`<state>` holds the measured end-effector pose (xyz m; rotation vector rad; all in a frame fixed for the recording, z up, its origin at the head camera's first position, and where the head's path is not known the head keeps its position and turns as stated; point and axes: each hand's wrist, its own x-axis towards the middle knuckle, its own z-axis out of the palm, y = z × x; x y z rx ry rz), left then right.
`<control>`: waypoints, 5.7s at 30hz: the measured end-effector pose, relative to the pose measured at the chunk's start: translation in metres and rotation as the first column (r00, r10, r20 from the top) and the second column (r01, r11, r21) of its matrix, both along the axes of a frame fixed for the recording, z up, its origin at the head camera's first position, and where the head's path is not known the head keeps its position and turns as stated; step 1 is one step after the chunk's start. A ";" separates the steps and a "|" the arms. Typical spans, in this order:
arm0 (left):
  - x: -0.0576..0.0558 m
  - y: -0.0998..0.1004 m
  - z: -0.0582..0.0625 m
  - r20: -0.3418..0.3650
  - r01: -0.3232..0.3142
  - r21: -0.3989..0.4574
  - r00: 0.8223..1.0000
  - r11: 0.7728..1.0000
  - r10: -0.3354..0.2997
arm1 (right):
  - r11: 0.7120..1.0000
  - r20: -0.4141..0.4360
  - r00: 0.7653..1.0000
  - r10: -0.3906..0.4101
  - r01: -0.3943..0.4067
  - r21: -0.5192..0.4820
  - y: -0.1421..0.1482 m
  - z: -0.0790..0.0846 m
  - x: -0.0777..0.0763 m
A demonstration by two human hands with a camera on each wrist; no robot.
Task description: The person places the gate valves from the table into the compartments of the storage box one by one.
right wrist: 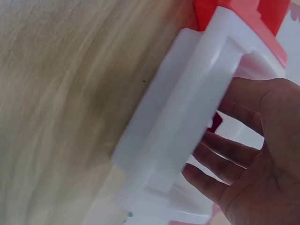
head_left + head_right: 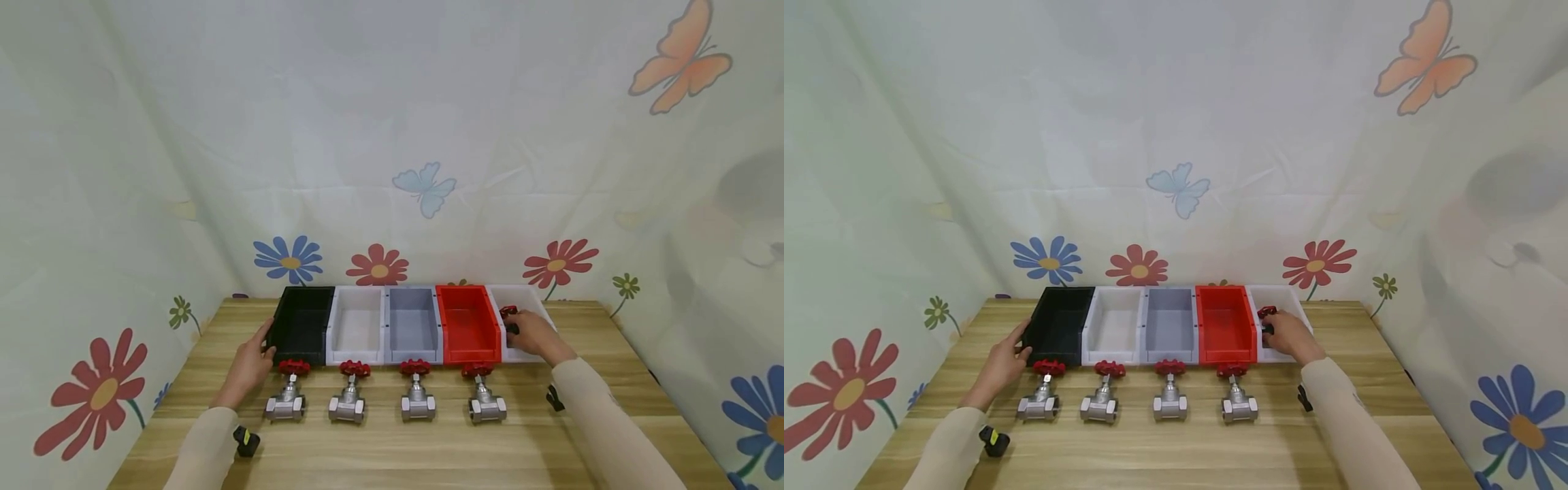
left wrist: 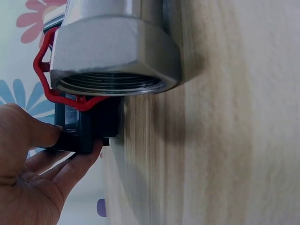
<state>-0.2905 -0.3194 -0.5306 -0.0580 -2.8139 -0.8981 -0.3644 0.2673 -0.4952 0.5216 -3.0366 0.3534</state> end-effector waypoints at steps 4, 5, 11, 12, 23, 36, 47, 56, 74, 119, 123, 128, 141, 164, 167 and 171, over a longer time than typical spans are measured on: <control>-0.001 -0.002 -0.002 -0.003 -0.003 -0.007 1.000 1.000 0.003 | 1.000 -0.029 0.999 -0.013 0.013 -0.010 -0.001 0.005 0.010; -0.001 -0.002 -0.002 -0.006 -0.004 -0.008 1.000 1.000 0.004 | 1.000 -0.037 0.999 -0.016 0.016 -0.013 -0.001 0.006 0.013; -0.001 -0.002 -0.002 0.000 -0.008 -0.006 1.000 1.000 0.008 | 0.999 -0.116 0.993 0.002 -0.007 -0.042 -0.003 0.012 0.030; -0.001 -0.001 -0.002 0.002 -0.009 -0.004 1.000 1.000 0.009 | 0.999 -0.130 0.992 0.006 -0.013 -0.049 -0.004 0.013 0.033; -0.001 -0.001 -0.002 -0.009 -0.008 0.001 1.000 1.000 0.008 | 0.998 -0.278 0.960 0.016 -0.032 -0.056 -0.007 0.020 0.066; -0.001 0.000 -0.001 -0.027 0.001 -0.003 1.000 1.000 -0.002 | 0.995 -0.290 0.956 0.050 -0.071 -0.063 -0.027 0.032 0.109; -0.001 -0.002 -0.002 -0.043 -0.004 0.001 0.999 1.000 0.004 | 0.989 -0.132 0.983 0.129 -0.137 -0.054 -0.048 0.019 0.121; 0.001 -0.001 -0.002 -0.022 -0.003 -0.005 1.000 1.000 0.002 | 0.993 -0.044 0.993 0.114 -0.115 -0.029 -0.061 0.008 0.129; 0.003 -0.005 -0.005 -0.006 -0.003 0.002 1.000 1.000 0.003 | 0.999 -0.036 0.998 0.043 -0.044 -0.023 -0.069 -0.009 0.139; 0.003 -0.003 0.001 -0.025 -0.004 0.002 1.000 1.000 0.004 | 0.998 0.070 0.996 0.058 -0.058 -0.010 -0.079 -0.020 0.150; 0.004 -0.001 0.000 -0.008 -0.014 0.010 1.000 1.000 0.014 | 0.997 0.060 0.995 0.078 -0.076 -0.030 -0.079 -0.021 0.150; 0.003 0.000 0.000 -0.001 -0.017 0.019 1.000 1.000 0.017 | 0.992 0.038 0.992 0.117 -0.115 -0.056 -0.077 -0.023 0.148; 0.001 -0.001 -0.004 0.013 -0.011 0.005 1.000 1.000 0.011 | 0.982 0.049 0.982 0.182 -0.179 -0.053 -0.073 -0.026 0.143; 0.000 -0.003 -0.005 -0.008 -0.006 -0.011 1.000 1.000 0.006 | 0.982 0.028 0.984 0.178 -0.176 -0.069 -0.071 0.014 0.152; 0.001 -0.003 -0.005 -0.004 -0.009 -0.013 1.000 1.000 0.009 | 0.981 0.032 0.983 0.181 -0.178 -0.080 -0.070 0.016 0.152; 0.003 -0.002 -0.006 -0.005 -0.008 -0.011 1.000 1.000 0.008 | 0.982 0.039 0.984 0.171 -0.168 -0.082 -0.068 0.022 0.150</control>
